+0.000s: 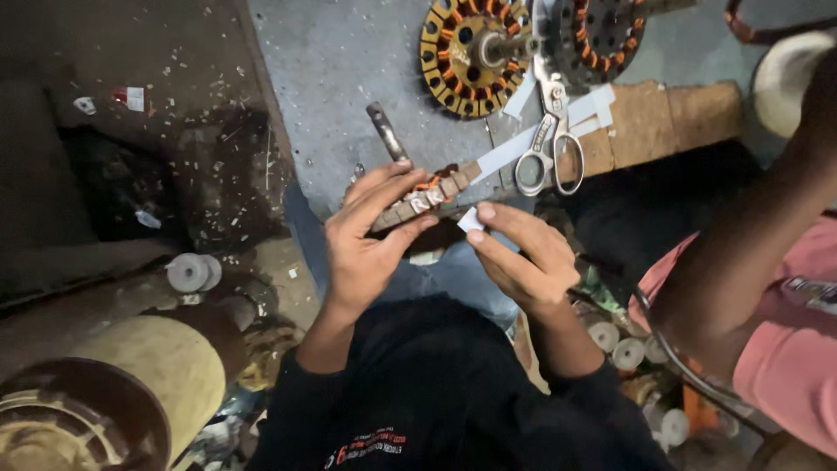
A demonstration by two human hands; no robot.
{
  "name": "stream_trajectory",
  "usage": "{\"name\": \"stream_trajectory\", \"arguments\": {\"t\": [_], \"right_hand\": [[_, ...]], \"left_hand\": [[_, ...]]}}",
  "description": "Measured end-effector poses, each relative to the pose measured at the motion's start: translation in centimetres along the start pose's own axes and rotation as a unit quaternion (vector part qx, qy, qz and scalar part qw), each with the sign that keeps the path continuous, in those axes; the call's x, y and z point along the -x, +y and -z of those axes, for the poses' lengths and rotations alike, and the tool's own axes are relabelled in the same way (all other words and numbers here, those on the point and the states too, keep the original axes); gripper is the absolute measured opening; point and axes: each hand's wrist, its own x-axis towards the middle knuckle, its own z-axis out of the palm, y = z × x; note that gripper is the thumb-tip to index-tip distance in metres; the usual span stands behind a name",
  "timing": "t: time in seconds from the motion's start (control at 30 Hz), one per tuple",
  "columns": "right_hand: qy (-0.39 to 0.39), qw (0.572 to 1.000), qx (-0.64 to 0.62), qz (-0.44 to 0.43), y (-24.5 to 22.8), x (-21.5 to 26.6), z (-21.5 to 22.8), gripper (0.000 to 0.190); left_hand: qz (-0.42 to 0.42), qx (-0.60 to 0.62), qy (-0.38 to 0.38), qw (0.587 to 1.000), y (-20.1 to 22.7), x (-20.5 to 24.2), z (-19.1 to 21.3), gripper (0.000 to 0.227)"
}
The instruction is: The person repeatedly cuts small strips of white paper with scissors and inserts them into the slots of a stator-like electrical component. The person handles the component and strips one at a time, placing the finished unit on the workbench.
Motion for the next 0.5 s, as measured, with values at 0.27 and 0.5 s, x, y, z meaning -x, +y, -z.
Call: {"name": "stream_trajectory", "arguments": {"t": [0.27, 0.5], "right_hand": [[-0.008, 0.999, -0.027, 0.032, 1.0, -1.3, -1.3, 0.026], [-0.036, 0.998, -0.054, -0.005, 1.0, -1.9, -0.6, 0.021]], "left_hand": [[-0.022, -0.019, -0.021, 0.999, 0.2, -0.2, -0.1, 0.041], [-0.036, -0.02, -0.026, 0.999, 0.4, -0.6, -0.1, 0.042]]}}
